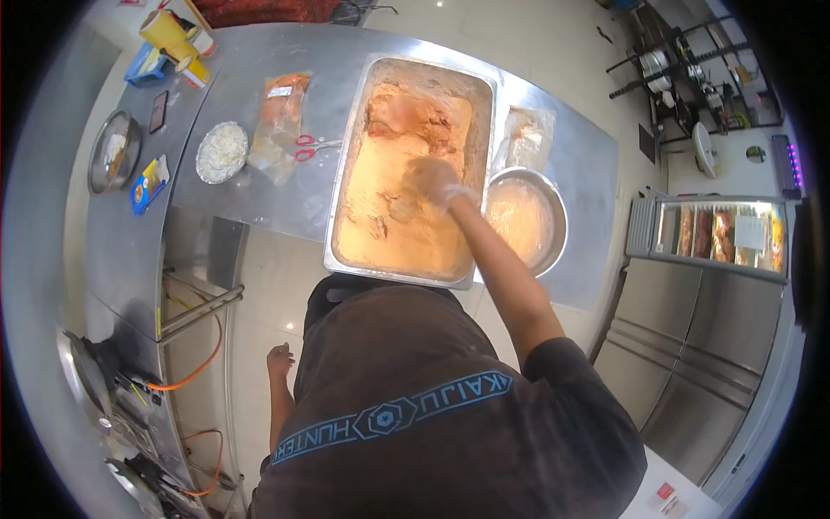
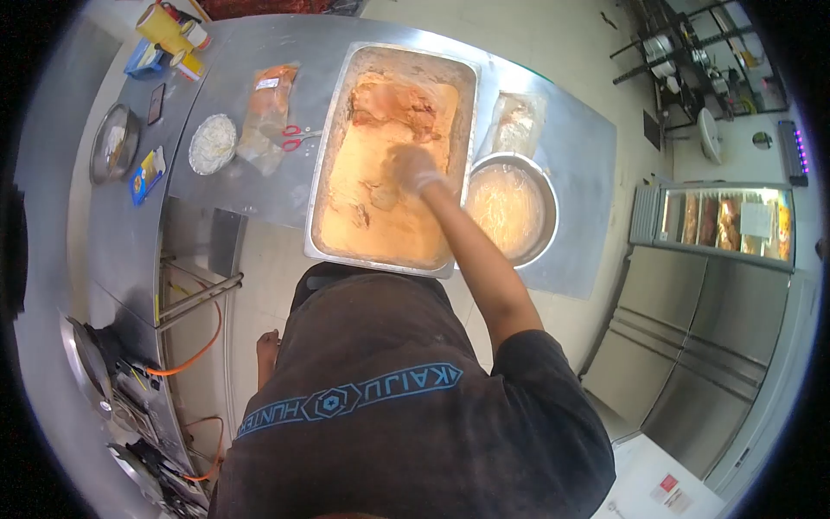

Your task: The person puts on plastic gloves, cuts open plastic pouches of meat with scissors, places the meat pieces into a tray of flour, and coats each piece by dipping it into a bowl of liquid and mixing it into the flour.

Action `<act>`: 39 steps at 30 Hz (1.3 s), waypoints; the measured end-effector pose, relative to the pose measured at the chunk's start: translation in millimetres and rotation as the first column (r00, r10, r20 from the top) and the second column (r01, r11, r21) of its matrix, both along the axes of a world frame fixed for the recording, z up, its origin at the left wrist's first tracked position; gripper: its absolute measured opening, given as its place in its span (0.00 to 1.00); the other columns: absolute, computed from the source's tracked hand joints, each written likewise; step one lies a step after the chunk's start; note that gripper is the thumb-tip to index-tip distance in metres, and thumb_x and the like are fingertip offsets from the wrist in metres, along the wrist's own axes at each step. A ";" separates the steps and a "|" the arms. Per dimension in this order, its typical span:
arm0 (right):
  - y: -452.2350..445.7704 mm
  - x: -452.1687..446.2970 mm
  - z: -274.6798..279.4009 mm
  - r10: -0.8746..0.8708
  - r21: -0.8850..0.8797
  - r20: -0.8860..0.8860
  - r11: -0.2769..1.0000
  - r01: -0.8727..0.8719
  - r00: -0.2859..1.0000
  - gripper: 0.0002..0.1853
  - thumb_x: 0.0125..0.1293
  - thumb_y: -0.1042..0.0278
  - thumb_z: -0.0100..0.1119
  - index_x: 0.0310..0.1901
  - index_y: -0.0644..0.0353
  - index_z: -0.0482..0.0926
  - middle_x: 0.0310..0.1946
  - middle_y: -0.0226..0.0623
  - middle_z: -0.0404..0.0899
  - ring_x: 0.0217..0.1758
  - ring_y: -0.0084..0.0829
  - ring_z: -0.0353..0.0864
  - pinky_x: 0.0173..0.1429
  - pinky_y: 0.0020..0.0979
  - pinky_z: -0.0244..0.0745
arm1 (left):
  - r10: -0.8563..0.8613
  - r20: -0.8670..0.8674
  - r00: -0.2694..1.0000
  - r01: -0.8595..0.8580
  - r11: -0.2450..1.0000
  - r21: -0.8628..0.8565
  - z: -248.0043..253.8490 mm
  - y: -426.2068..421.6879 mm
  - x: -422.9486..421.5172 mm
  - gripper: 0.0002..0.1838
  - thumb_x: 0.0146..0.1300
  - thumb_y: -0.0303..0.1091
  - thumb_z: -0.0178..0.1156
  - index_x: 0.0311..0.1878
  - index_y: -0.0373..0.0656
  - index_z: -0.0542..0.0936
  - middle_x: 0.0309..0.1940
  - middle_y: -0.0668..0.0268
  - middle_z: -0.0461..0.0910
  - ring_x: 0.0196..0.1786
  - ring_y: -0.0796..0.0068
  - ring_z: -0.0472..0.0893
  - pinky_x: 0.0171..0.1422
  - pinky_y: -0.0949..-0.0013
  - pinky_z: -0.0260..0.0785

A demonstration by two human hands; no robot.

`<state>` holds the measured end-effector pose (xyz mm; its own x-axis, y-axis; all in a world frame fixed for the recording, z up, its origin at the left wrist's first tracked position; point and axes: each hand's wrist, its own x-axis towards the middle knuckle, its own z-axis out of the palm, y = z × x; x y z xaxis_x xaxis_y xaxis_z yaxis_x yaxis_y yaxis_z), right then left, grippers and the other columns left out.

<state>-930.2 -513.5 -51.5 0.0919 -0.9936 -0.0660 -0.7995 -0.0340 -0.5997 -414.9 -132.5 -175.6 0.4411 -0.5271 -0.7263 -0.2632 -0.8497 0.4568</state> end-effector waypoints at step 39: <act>160.1 -178.1 92.5 -0.518 0.208 0.235 0.853 0.478 0.822 0.12 0.57 0.75 0.69 0.43 0.67 0.86 0.40 0.42 0.88 0.42 0.30 0.85 0.49 0.31 0.78 | -0.177 -0.060 0.982 0.180 0.982 0.049 -9.7 -13.9 0.5 0.18 0.70 0.44 0.62 0.42 0.34 0.80 0.26 0.56 0.83 0.20 0.69 0.81 0.23 0.67 0.72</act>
<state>-1108.4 -353.3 40.9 -0.3793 -0.8915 -0.2477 -0.4887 0.4204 -0.7645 -414.4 -146.4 -185.3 0.3018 -0.5530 -0.7766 -0.3884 -0.8153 0.4295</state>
